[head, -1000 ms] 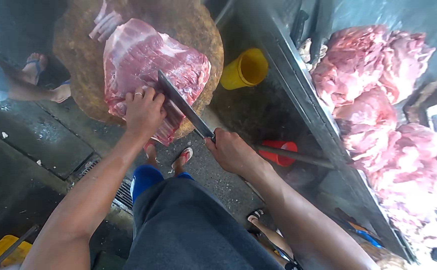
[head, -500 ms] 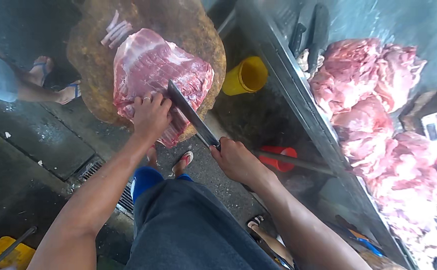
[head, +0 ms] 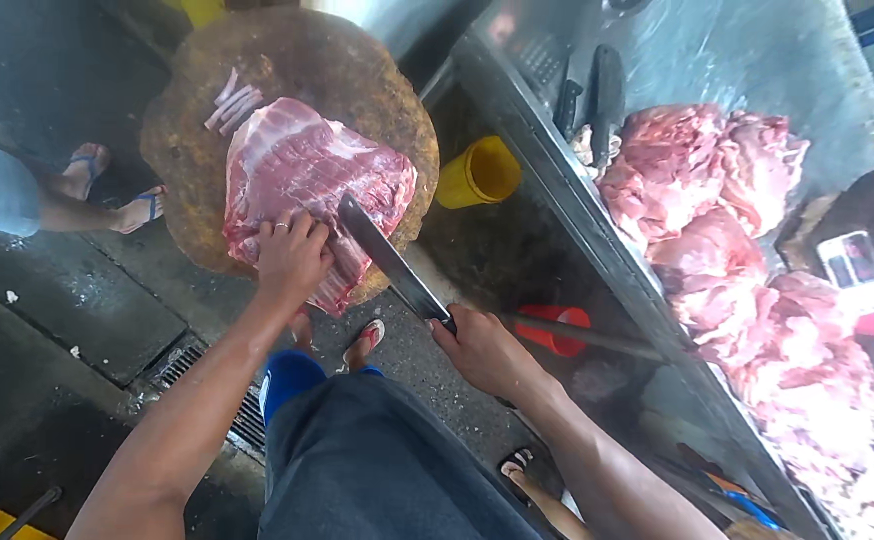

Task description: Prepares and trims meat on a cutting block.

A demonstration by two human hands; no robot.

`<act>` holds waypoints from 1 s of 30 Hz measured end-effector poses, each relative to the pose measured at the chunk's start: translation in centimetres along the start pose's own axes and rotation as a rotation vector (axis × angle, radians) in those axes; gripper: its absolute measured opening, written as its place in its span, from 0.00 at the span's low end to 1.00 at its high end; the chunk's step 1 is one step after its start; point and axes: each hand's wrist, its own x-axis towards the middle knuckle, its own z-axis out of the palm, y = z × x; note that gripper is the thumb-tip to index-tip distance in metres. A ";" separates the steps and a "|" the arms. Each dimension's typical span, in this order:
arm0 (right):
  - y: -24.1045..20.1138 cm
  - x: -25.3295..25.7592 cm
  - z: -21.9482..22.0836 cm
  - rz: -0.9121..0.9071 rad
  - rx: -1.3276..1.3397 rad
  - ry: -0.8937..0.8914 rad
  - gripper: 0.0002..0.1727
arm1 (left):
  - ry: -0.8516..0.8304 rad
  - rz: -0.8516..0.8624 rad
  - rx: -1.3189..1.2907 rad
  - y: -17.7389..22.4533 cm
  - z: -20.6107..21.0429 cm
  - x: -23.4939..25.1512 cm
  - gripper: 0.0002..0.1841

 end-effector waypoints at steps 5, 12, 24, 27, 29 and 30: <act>-0.9 0.6 -0.2 -0.026 -0.009 0.030 0.22 | 0.031 0.003 -0.004 -0.2 0.4 -0.6 0.15; -1.3 2.1 0.8 -0.016 -0.053 0.008 0.22 | 0.056 0.004 -0.009 -0.3 0.5 -0.6 0.09; -1.7 2.0 1.6 0.023 -0.063 0.006 0.22 | 0.008 -0.001 0.004 -0.1 0.2 -0.4 0.11; -1.9 2.0 1.5 0.031 -0.071 -0.005 0.23 | -0.003 0.000 0.010 -0.1 0.2 -0.4 0.10; -2.4 1.8 1.1 0.035 -0.107 -0.021 0.23 | -0.001 0.007 0.012 0.0 0.2 -0.4 0.10; -2.7 1.7 0.7 0.035 -0.138 -0.028 0.23 | -0.004 0.007 0.011 0.1 0.1 -0.4 0.11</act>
